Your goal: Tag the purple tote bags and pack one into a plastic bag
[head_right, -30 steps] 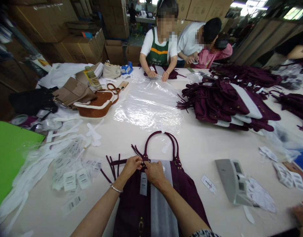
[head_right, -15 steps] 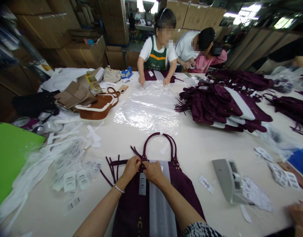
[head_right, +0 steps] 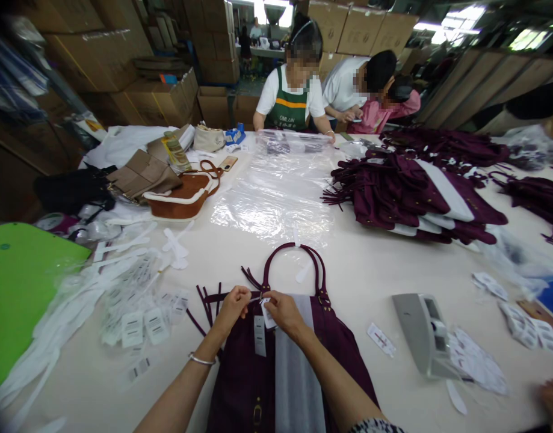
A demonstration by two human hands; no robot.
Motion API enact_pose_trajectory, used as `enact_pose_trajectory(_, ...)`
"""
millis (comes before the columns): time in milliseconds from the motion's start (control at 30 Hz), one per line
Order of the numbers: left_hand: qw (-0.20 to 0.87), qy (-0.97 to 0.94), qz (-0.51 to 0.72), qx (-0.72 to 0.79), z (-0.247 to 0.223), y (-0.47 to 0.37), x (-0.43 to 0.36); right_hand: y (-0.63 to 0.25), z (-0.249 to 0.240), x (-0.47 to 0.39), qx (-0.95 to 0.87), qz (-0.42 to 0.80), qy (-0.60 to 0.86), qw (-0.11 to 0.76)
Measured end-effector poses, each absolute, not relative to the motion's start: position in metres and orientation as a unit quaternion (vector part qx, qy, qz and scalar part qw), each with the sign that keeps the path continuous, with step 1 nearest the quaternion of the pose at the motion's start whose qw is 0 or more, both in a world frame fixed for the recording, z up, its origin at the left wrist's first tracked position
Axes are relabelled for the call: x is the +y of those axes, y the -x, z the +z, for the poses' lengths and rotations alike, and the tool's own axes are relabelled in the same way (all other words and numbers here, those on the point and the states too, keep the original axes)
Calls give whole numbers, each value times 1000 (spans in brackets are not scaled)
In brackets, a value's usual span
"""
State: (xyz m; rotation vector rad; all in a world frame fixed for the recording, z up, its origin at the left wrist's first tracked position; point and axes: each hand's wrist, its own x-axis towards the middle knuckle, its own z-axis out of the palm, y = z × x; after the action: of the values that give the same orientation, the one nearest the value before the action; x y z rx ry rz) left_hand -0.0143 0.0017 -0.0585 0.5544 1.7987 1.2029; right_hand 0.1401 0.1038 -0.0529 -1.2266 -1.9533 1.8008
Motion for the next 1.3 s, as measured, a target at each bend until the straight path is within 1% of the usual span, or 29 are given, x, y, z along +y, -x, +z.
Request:
enact_pose_trajectory(200,354,-315,359,804,-55,14,6,-139,-56,102,-574,692,422,118)
enact_pose_trajectory(333,336,-332,305,827,-53,13,8,-142,-52,104,-506,745,416,129)
enact_pose_trajectory(433,331,-337,290,832,-56,15,10,-142,-51,106,-450,786,394,153)
enact_pose_trajectory(533,322,-344,298,830,-58,16,13,-138,-51,105,-425,803,380,175)
enact_pose_trajectory(767,332,-364,340,801,-52,11,4,-132,-50,111,-498,754,392,172)
enact_pose_trajectory(933,359,-333,380,785,-48,14,-3,-134,-56,120,-454,781,388,182)
enact_pose_trajectory(1067,418,-275,423,756,-49,18,0,-123,-56,120,-443,784,391,193)
enact_pose_trajectory(1200,501,-208,466,699,-47,25,-2,-112,-52,118,-483,763,393,173)
enact_pose_trajectory(1300,542,-169,500,654,-45,29,-4,-109,-45,117,-518,751,382,149)
